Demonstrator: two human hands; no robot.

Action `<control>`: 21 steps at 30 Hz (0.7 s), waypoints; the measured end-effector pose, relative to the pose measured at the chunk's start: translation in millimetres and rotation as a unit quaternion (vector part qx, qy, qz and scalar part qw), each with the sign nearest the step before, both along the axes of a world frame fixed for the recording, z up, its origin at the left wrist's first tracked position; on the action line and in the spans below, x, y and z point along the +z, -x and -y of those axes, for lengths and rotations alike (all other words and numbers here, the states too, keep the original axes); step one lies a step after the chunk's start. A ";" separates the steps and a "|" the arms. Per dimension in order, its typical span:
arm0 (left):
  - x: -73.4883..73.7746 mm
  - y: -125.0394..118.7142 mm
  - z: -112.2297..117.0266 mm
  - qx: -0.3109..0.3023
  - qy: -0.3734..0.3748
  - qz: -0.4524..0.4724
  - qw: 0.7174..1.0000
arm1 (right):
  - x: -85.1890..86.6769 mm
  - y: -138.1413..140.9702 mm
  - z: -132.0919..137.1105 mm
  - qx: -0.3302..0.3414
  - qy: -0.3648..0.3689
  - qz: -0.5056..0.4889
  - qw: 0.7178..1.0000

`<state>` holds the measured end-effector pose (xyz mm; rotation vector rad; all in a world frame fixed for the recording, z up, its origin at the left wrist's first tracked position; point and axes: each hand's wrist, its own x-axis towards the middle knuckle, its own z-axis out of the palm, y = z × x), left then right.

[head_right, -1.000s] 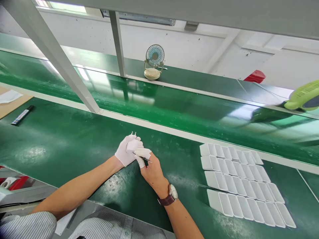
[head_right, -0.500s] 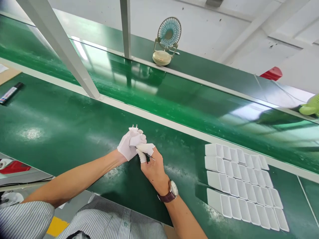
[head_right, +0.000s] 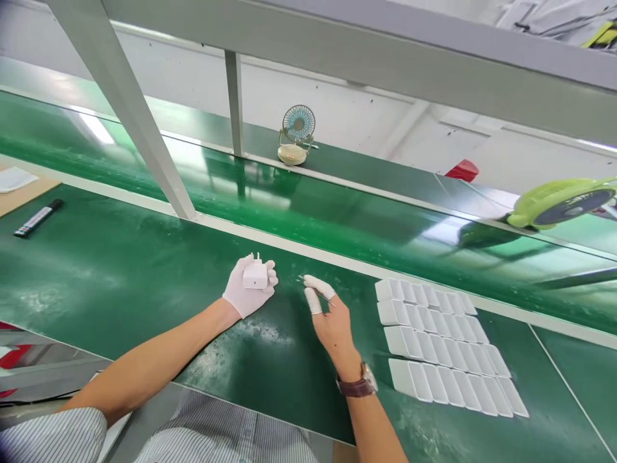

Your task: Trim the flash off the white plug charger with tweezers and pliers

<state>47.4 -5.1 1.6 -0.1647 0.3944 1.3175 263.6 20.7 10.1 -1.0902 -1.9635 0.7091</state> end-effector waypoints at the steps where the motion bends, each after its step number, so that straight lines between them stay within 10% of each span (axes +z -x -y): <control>1: 0.7 1.1 0.5 -0.004 -0.003 0.020 1.000 | -6.5 -10.0 -5.8 -0.011 -0.028 0.042 0.999; 10: -0.3 0.6 -0.7 -0.003 0.010 0.073 0.997 | -59.3 -49.1 -25.7 0.013 -0.153 0.272 0.950; 17: -1.2 0.8 -1.1 -0.003 -0.002 0.059 0.998 | -41.6 -34.7 -21.9 0.029 -0.163 0.279 0.946; 21: -1.5 -3.6 -2.4 -0.021 -0.040 -0.131 0.990 | -21.9 -9.5 -15.1 0.058 -0.120 0.148 0.980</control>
